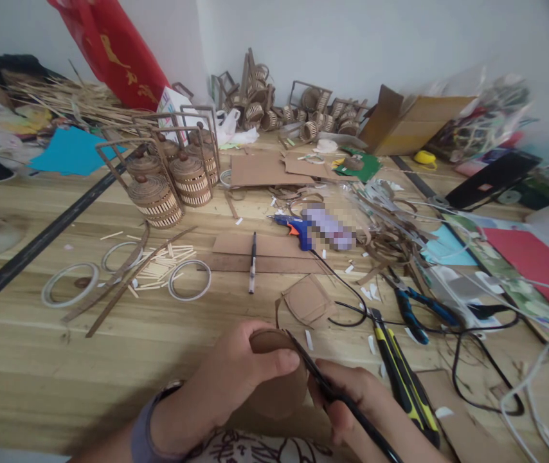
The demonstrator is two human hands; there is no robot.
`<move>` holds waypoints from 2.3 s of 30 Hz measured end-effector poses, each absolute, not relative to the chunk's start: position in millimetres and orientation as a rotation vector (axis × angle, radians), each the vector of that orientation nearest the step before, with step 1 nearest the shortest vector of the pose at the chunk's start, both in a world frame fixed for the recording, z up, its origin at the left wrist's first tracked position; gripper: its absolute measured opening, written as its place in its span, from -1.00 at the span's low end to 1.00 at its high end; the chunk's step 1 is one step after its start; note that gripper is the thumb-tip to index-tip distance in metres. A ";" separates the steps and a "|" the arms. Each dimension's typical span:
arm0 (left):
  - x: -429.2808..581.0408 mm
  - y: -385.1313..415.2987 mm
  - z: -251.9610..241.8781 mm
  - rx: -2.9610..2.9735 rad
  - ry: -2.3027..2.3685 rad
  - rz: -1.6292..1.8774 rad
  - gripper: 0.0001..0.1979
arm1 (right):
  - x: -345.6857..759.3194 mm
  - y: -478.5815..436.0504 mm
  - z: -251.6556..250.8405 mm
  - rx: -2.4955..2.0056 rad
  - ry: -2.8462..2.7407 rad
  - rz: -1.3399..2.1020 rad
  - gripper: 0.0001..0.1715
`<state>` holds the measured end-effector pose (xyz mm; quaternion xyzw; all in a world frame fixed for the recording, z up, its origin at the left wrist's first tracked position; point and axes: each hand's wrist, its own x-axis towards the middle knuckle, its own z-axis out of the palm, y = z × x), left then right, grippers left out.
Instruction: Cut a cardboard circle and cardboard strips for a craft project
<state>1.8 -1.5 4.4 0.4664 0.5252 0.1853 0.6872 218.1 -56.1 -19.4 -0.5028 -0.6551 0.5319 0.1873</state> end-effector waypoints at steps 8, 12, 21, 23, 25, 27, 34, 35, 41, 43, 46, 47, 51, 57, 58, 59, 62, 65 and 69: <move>3.2 -2.1 -7.8 0.763 1.153 0.583 -0.42 | 214.8 -55.9 -23.2 -1.437 -1.771 1.436 -0.32; 4.2 -4.6 -6.9 0.831 1.126 0.618 -0.53 | 209.0 -57.5 -13.3 -1.418 -1.716 1.457 -0.30; 6.5 -4.7 -2.0 0.872 1.218 0.544 -0.47 | 213.3 -52.0 -4.4 -1.360 -1.743 1.570 -0.26; 6.4 -4.6 -1.9 0.885 1.231 0.537 -0.48 | 213.4 -52.4 -3.9 -1.360 -1.729 1.586 -0.20; 6.2 -4.8 -1.7 0.900 1.249 0.537 -0.50 | 212.1 -52.9 -2.6 -1.348 -1.698 1.593 -0.13; 6.1 -5.0 -1.4 0.912 1.239 0.535 -0.53 | 210.2 -53.2 -1.4 -1.336 -1.674 1.612 -0.11; 6.4 -3.3 1.1 0.918 1.175 0.527 -0.57 | 206.5 -53.6 -0.9 -1.343 -1.657 1.646 -0.18; 6.3 -3.3 1.0 0.916 1.185 0.528 -0.56 | 206.5 -53.7 -0.4 -1.344 -1.660 1.653 -0.19; 5.4 -4.3 -0.3 0.914 1.193 0.518 -0.56 | 207.0 -54.3 1.9 -1.373 -1.670 1.658 -0.18; 5.1 -3.5 0.6 0.920 1.174 0.517 -0.58 | 207.7 -54.6 1.1 -1.372 -1.657 1.669 -0.18; 4.4 -1.6 2.5 0.958 1.170 0.517 -0.59 | 209.2 -55.2 -1.1 -1.389 -1.630 1.719 -0.16; 4.1 -1.2 3.1 0.973 1.168 0.510 -0.60 | 209.6 -55.4 -1.8 -1.391 -1.628 1.729 -0.15; 2.6 -1.0 6.5 1.013 1.152 0.472 -0.62 | 210.4 -55.4 -2.2 -1.396 -1.628 1.743 -0.17; 1.8 0.3 9.7 1.024 1.173 0.444 -0.57 | 210.7 -54.4 0.0 -1.400 -1.658 1.719 -0.15; 2.4 0.5 8.5 1.010 1.172 0.440 -0.57 | 210.8 -54.5 -0.8 -1.402 -1.664 1.701 -0.16; 3.1 0.3 6.8 0.985 1.181 0.446 -0.55 | 210.9 -54.7 -1.9 -1.402 -1.673 1.677 -0.18; 5.3 -1.6 0.1 0.873 1.249 0.509 -0.48 | 211.1 -55.5 -6.4 -1.414 -1.719 1.589 -0.20; 6.0 -3.8 -2.0 0.834 1.276 0.562 -0.48 | 211.5 -55.9 -9.4 -1.443 -1.755 1.567 -0.19; 5.4 -3.4 4.1 0.908 1.213 0.549 -0.57 | 211.5 -55.2 -6.8 -1.436 -1.708 1.619 -0.11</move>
